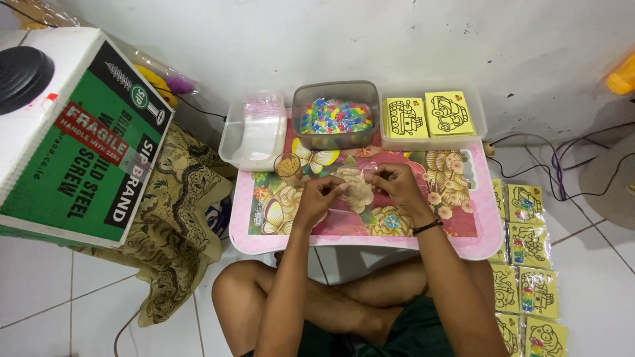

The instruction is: A person is sitting on the floor, manually packaging small illustrated cards into plastic bags and adding colorful beads to each bag.

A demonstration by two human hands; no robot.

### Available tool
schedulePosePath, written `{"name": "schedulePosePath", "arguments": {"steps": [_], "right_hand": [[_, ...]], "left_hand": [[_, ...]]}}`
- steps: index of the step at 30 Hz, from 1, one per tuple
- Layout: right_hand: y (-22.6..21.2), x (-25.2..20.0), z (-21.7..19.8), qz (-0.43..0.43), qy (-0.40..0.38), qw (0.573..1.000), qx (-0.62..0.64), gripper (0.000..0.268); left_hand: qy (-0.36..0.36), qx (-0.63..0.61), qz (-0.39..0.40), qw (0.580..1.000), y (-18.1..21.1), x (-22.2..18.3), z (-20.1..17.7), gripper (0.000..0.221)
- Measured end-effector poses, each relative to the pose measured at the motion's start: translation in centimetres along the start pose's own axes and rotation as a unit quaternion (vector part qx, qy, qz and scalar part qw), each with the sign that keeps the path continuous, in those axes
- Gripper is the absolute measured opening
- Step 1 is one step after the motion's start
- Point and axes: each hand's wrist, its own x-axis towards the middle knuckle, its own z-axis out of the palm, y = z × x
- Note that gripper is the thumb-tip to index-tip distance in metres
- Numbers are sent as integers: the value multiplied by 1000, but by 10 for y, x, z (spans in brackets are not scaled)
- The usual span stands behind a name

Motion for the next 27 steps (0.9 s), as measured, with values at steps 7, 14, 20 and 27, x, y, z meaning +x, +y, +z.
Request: {"name": "schedulePosePath", "arguments": {"steps": [7,14,20,27], "right_hand": [[-4,-4,3,-2,20,1000,13,11],[-9,-7,3,-23,24,999,24,18],[-8,-4,1,-65,17,995,75,16],[-25,-3,1,-81,-87,990,78,24]], "left_hand": [[-16,3,7,1000,7,0,-3,23],[13,24,-1,1000,-3,-2,-1,18],[35,51,-15,998,-6,3,-2,17],[0,78,-13,997,4,4,2,17]]}}
